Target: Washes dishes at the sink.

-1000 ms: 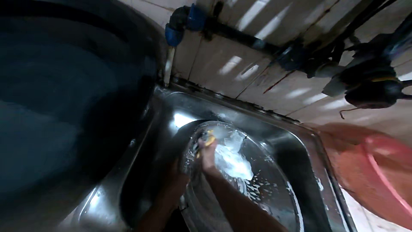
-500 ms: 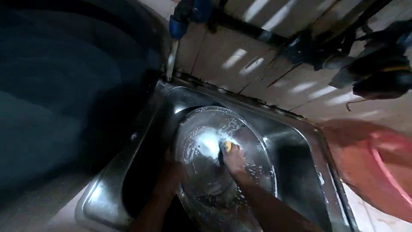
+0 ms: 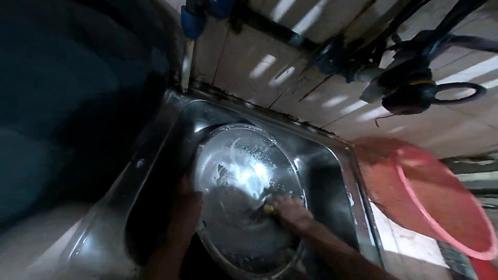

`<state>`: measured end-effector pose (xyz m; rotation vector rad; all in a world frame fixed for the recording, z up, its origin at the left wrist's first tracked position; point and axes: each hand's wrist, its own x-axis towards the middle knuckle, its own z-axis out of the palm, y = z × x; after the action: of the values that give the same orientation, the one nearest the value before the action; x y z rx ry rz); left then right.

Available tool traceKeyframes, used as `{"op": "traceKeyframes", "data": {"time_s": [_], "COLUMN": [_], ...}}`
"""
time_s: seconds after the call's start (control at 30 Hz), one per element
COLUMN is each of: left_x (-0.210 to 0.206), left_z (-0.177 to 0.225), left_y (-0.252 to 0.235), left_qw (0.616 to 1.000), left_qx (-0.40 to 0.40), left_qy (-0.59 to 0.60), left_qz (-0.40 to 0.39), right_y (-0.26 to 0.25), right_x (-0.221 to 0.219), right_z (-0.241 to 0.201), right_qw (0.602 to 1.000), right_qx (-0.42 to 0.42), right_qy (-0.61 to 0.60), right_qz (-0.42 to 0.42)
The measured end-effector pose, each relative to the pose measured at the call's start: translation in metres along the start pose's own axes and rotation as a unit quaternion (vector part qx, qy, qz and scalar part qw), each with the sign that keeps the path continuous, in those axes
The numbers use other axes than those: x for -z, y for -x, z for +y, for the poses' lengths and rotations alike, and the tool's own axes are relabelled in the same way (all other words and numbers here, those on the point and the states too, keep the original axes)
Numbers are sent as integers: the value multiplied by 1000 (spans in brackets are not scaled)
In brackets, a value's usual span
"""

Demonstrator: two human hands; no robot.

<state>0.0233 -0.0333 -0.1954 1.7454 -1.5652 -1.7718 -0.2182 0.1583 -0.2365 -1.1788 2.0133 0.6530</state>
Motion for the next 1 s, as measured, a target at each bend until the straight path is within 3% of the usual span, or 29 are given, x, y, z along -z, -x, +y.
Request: {"op": "traceKeyframes", "data": {"time_s": [0.1,0.2,0.27,0.43,0.53,0.7,0.87,0.93,1.0], "left_x": [-1,-1,0,3,2,2,2,1,1], "left_z": [0,-2,0,1,3,-1,-3,-2,-1], "left_y": [-1,-3,-3,-3,-3,-2,-4,-4,-2], "left_qw": [1000,1000,1000,1000,1000,1000,1000,999,999], "left_qx": [-6,-16,-9,13,25,13,-5,-6,3], "left_qy": [-14,-18,-20,16,11,-9,-25,-30,-33], "left_qz": [2,5,1,4,1,-13,-15,-17,-22], "right_y": [-24,-42,-55,-52,-55,-76,-72,-64,-61], "right_x": [61,100,103,38,61,111,102,107,112], "right_z": [25,25,34,54,54,20,47,36,15], "right_qw": [988,934,907,868,852,895,815,840,865], "right_qx": [-86,-24,-37,-129,-150,-65,-142,-107,8], "right_qy": [43,14,-63,-260,-322,-248,-421,-348,-204], "right_qz": [125,357,415,403,384,365,373,402,459]}}
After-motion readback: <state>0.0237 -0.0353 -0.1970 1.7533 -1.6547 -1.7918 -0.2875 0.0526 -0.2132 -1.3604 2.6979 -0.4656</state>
